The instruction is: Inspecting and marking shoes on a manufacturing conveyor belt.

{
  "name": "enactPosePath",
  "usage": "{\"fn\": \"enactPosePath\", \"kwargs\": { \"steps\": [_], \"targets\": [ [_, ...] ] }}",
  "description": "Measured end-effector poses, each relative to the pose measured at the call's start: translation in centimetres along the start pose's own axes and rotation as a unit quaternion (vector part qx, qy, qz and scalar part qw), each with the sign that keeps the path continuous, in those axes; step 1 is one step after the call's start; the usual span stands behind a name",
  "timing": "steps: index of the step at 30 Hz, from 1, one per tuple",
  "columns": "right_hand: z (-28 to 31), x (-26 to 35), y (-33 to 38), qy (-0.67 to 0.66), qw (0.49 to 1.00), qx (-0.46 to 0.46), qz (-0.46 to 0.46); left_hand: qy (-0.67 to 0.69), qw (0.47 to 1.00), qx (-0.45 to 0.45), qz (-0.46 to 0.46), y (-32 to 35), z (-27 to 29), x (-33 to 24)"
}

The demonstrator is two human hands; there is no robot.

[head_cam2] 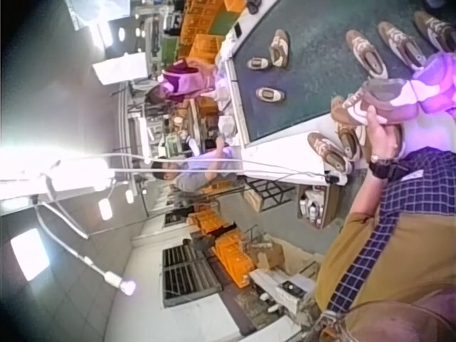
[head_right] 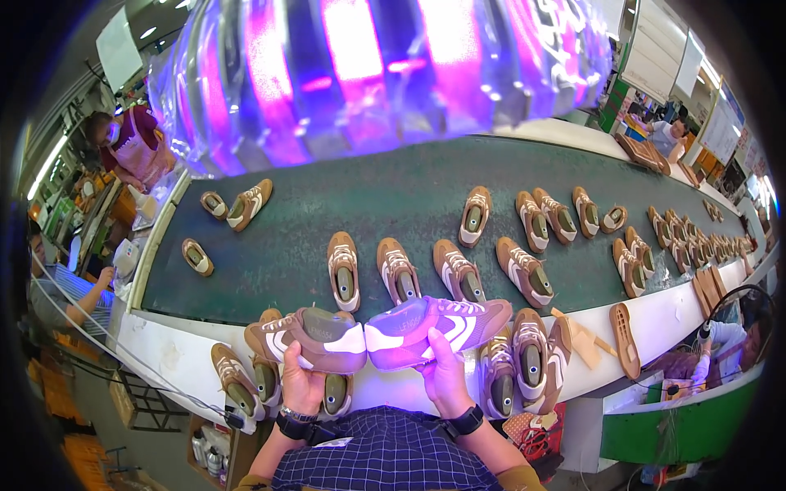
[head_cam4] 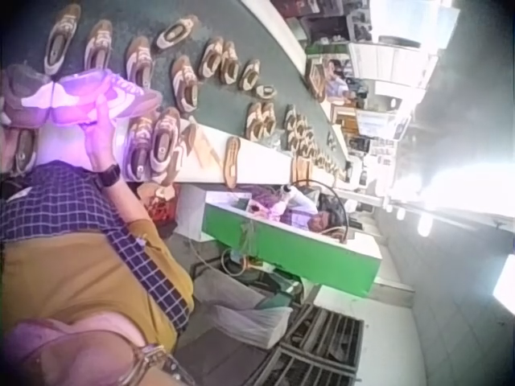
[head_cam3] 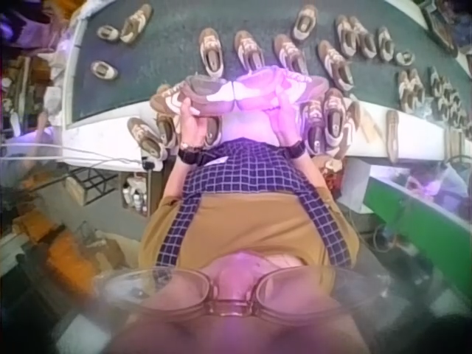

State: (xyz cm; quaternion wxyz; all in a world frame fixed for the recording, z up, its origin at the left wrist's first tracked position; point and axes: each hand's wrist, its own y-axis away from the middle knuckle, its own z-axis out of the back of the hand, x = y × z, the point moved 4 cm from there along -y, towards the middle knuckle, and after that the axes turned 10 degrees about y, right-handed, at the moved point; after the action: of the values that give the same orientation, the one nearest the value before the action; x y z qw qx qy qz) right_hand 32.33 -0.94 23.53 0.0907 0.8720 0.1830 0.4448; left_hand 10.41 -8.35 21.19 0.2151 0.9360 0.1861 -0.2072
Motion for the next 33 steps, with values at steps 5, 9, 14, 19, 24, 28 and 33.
{"fn": "enactPosePath", "kwargs": {
  "steps": [5, 9, 14, 19, 24, 28, 33],
  "targets": [
    [0.4, 0.3, -0.2, 0.028, 0.999, 0.027, 0.013, -0.026, 1.000, 0.011, -0.003, 0.4, -0.4, -0.4],
    [0.7, 0.5, -0.4, 0.028, 0.999, 0.019, 0.023, -0.028, 0.999, 0.008, -0.019, 0.5, -0.7, -0.3],
    [0.8, 0.6, -0.4, 0.012, 0.999, 0.019, 0.026, -0.031, 0.999, 0.016, -0.024, 0.6, -0.7, -0.2],
    [1.1, 0.5, -0.6, 0.009, 1.000, 0.017, 0.022, -0.036, 0.999, 0.012, -0.027, 0.5, -0.6, 0.1],
    [1.1, 0.5, -0.7, 0.002, 1.000, 0.016, 0.016, -0.034, 0.999, 0.003, -0.030, 0.5, -0.5, 0.2],
    [1.5, 0.7, -0.7, 0.029, 0.999, 0.034, -0.010, -0.021, 1.000, 0.007, 0.003, 0.7, -0.9, 0.1],
    [3.8, 0.4, -1.4, 0.018, 0.998, 0.062, -0.011, 0.012, 0.995, 0.004, 0.096, 0.4, 0.1, 0.9]
  ]
}}
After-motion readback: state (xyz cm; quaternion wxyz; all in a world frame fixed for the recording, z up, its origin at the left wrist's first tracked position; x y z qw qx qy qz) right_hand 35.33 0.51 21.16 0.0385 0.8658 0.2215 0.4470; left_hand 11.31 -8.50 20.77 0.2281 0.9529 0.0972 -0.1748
